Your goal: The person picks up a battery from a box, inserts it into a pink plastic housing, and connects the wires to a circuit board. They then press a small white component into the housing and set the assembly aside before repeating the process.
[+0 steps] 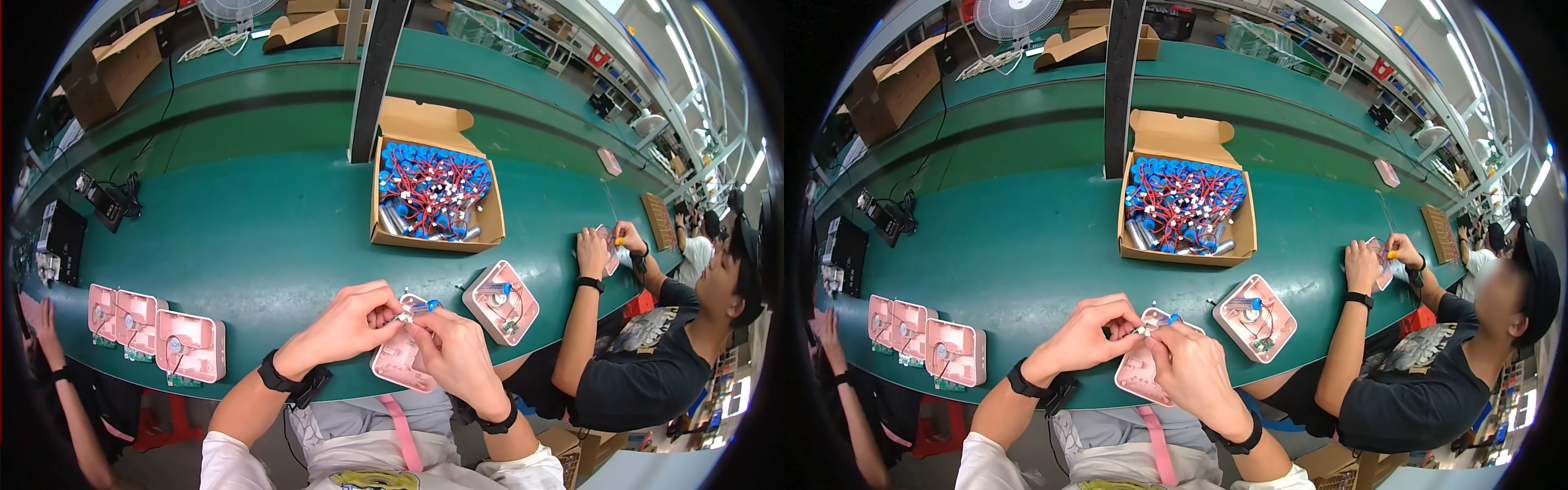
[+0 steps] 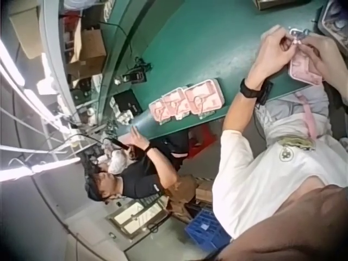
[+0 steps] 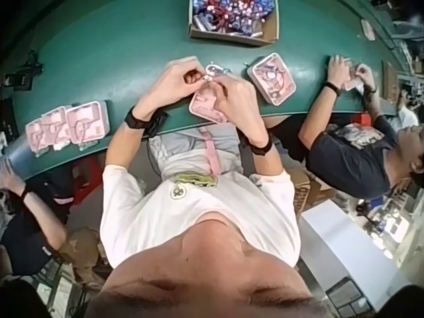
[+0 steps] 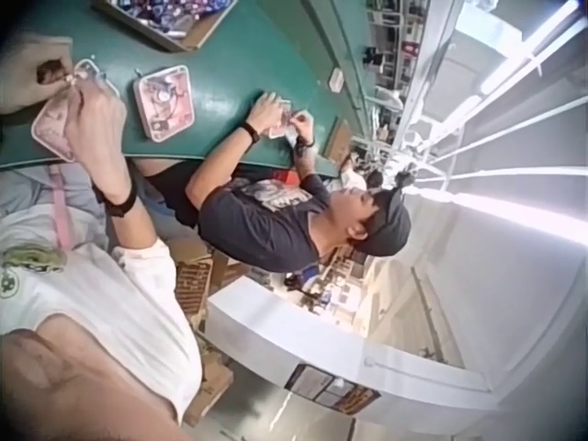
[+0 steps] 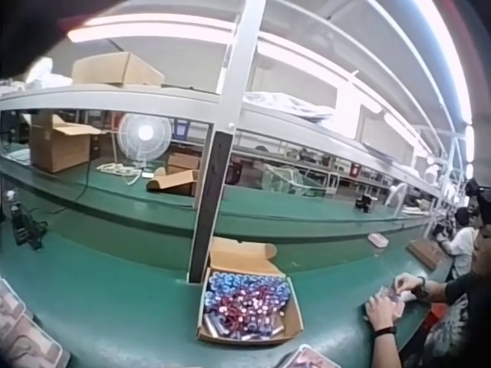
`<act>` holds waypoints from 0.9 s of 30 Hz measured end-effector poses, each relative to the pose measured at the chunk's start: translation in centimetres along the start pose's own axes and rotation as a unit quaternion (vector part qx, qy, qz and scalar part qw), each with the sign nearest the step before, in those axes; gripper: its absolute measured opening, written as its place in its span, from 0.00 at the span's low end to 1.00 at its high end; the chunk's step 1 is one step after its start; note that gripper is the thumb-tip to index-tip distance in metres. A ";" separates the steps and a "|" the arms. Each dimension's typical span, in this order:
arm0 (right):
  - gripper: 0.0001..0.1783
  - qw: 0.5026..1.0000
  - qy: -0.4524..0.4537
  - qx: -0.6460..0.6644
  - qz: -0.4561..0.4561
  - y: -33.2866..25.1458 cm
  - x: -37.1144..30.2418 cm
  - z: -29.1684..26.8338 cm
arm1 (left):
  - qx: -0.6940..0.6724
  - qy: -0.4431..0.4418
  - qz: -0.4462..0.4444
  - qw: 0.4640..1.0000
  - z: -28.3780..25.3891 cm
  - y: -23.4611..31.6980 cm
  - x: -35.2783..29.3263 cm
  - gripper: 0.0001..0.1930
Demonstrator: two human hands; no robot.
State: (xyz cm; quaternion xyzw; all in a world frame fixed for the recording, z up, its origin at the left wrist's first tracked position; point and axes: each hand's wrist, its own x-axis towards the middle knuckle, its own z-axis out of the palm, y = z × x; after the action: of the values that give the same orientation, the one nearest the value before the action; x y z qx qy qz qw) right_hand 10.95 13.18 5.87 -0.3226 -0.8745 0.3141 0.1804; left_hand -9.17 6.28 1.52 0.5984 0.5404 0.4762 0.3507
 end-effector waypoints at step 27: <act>0.11 0.989 -0.108 0.058 0.087 -0.7 0.8 -1.1 | 0.022 0.006 0.054 0.998 0.6 0.1 0.0 0.05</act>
State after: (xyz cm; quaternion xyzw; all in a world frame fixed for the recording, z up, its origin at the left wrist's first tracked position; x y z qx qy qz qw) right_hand 10.65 13.79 7.24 -0.3507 -0.8377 0.4119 0.0749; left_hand -8.58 6.27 1.45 0.6317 0.5195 0.4861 0.3079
